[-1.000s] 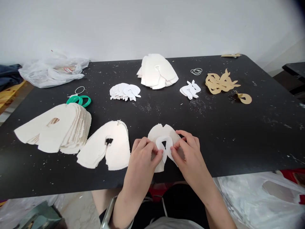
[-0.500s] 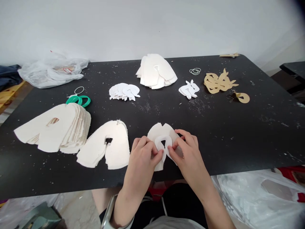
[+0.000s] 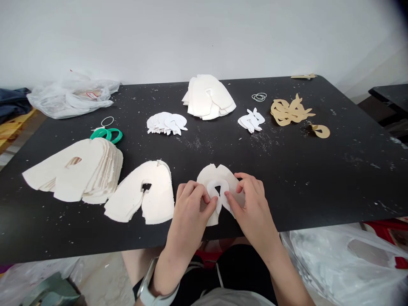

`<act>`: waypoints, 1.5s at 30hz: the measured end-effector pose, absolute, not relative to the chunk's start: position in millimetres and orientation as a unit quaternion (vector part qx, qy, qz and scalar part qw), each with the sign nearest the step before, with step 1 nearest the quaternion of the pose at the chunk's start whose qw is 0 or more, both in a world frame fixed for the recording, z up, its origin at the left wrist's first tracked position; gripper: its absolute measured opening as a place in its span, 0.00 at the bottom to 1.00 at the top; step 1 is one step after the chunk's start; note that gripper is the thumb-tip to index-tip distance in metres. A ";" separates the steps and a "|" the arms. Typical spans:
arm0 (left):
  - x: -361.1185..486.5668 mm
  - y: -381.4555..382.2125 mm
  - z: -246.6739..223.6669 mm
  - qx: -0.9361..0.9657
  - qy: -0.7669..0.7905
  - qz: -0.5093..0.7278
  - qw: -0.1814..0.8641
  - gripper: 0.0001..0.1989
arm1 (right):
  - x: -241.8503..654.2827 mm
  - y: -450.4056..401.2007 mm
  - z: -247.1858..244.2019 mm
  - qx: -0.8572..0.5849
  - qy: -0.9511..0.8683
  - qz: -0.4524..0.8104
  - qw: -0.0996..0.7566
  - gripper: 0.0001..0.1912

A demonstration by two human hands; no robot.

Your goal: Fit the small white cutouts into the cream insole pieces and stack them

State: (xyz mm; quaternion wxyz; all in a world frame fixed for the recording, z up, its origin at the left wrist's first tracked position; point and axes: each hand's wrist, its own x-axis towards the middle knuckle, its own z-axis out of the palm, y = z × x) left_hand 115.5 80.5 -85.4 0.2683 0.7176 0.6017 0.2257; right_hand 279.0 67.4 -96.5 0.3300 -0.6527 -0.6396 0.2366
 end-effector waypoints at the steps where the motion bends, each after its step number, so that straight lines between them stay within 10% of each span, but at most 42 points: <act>1: 115.5 79.6 -85.4 0.721 0.599 0.233 0.259 0.07 | 280.2 66.4 -96.8 -0.652 -0.633 0.234 0.346 0.07; 4: 115.6 77.4 -86.5 0.756 0.570 0.242 0.215 0.09 | 284.0 63.6 -97.2 -0.638 -0.627 0.230 0.383 0.01; 8: 115.3 77.3 -90.4 0.829 0.511 0.176 0.143 0.27 | 285.0 64.1 -97.3 -0.579 -0.704 0.214 0.350 0.15; 16: 117.0 78.4 -99.0 0.879 0.472 0.066 0.008 0.26 | 279.9 62.6 -108.0 -0.523 -0.828 0.119 0.160 0.33; 45: 109.3 80.7 -95.1 0.873 0.486 0.049 0.013 0.28 | 299.8 70.3 -98.2 -0.513 -0.854 0.053 0.065 0.30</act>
